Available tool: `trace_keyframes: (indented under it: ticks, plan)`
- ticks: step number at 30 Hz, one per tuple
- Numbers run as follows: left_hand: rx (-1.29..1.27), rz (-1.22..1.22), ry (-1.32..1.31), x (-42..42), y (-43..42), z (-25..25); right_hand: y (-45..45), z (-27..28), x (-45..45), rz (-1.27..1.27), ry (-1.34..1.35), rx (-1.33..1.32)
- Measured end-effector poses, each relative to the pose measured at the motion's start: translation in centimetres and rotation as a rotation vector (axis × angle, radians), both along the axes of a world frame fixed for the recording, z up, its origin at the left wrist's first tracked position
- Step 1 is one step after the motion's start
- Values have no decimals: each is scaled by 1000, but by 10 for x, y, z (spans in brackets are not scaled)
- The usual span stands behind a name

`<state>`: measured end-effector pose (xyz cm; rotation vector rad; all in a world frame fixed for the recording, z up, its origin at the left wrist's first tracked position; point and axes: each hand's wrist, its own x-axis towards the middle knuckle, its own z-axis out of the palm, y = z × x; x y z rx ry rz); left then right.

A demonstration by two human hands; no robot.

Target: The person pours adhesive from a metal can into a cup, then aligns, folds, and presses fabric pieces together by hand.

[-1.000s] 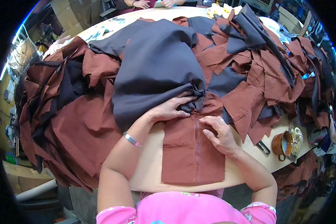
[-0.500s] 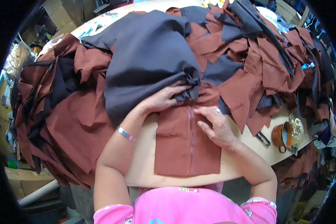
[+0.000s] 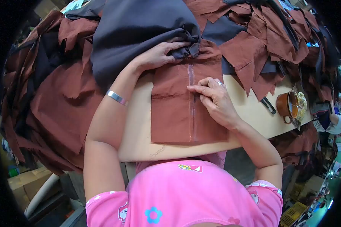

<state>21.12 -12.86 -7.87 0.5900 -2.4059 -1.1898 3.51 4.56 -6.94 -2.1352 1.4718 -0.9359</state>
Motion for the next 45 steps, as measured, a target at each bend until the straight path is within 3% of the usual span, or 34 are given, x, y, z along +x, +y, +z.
trace_keyframes:
  ticks: [3,4,5,11,13,17,18,21,24,28,30,31,32,33,35,37,38,43,45]
  plan:
    - [-79,11,-8,0,0,-2,8,-1,4,9,59,8]
    - [13,3,13,0,-1,-3,14,-2,5,21,74,6]
    - [-94,9,11,-1,-1,-4,22,-2,5,33,92,0]
    - [143,67,-34,0,8,6,68,2,10,167,169,-25]
    - [48,62,-10,0,4,-1,79,-1,12,220,184,-68]
    - [13,78,-33,0,6,0,78,3,4,317,16,125]
    - [-33,96,-55,0,5,-2,76,3,5,256,-169,174]
    - [23,111,-114,0,8,6,78,-5,14,115,-69,46]
    - [17,73,-65,-1,3,-2,85,-2,12,215,73,-5]
    - [-28,74,-66,2,6,0,84,10,0,319,-103,161]
    - [-18,47,-82,1,-1,-4,85,38,-23,39,-387,310]
    - [-33,58,-108,3,0,-2,86,44,-38,-156,-611,207]
    - [-52,64,-132,4,5,4,81,62,-70,-229,-187,17]
    - [-71,61,-149,2,8,7,85,65,-103,-384,46,-75]
    - [-26,31,-174,4,4,6,104,82,-147,-626,31,17]
    - [-19,45,-182,3,8,11,117,90,-181,-639,369,34]
    - [17,53,-190,3,6,11,122,89,-197,-656,401,191]
    - [-53,39,-170,3,7,10,113,68,-228,-699,760,288]
    - [-7,23,-167,4,4,5,111,57,-244,-663,744,340]
